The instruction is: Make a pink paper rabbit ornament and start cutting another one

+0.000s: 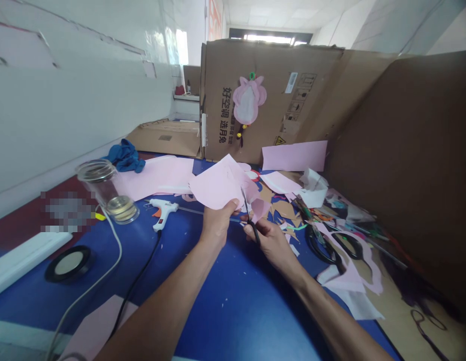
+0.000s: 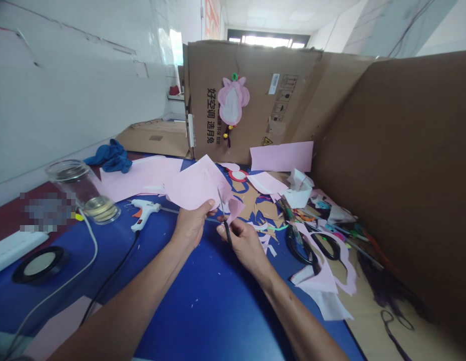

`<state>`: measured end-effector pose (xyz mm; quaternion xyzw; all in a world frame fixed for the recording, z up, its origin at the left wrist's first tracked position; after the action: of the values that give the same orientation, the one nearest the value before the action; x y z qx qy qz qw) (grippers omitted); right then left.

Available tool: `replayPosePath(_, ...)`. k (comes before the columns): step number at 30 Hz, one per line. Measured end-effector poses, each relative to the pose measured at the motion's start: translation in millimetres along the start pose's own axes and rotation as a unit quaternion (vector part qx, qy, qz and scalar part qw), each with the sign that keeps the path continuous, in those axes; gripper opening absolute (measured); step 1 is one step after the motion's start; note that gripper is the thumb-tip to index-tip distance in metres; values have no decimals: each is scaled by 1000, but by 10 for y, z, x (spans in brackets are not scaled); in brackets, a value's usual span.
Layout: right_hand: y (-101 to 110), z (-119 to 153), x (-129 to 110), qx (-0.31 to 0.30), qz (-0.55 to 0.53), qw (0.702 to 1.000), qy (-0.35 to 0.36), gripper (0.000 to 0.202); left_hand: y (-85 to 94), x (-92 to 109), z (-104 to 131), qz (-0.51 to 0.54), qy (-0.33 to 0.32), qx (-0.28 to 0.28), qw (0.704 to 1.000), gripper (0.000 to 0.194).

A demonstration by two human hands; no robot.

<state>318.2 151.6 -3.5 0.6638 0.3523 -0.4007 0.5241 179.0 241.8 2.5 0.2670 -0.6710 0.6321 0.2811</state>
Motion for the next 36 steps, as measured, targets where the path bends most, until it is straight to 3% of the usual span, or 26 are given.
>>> replayPosePath(18, 43, -3, -7, -5, 9, 1000, 4, 59, -44, 74, -55, -2, 22, -32, 999, 34)
replayPosePath(29, 24, 0, 9, -21, 5, 1000, 14, 44, -60, 61, -38, -5, 31, -43, 999, 35)
replayPosePath(36, 20, -1, 9, -25, -8, 1000, 14, 48, -56, 74, -46, -8, 30, -38, 999, 34)
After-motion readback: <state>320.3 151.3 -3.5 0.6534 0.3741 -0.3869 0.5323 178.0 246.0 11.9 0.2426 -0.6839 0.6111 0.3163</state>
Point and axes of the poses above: each hand's wrist, its own z-axis away from the middle knuckle, its own y-axis out of the back of the hand, x = y × z, the point moved 9 cm from there along -z, towards the middle knuckle, and after that the axes turned 12 degrees about z, right-handed, at the moved point
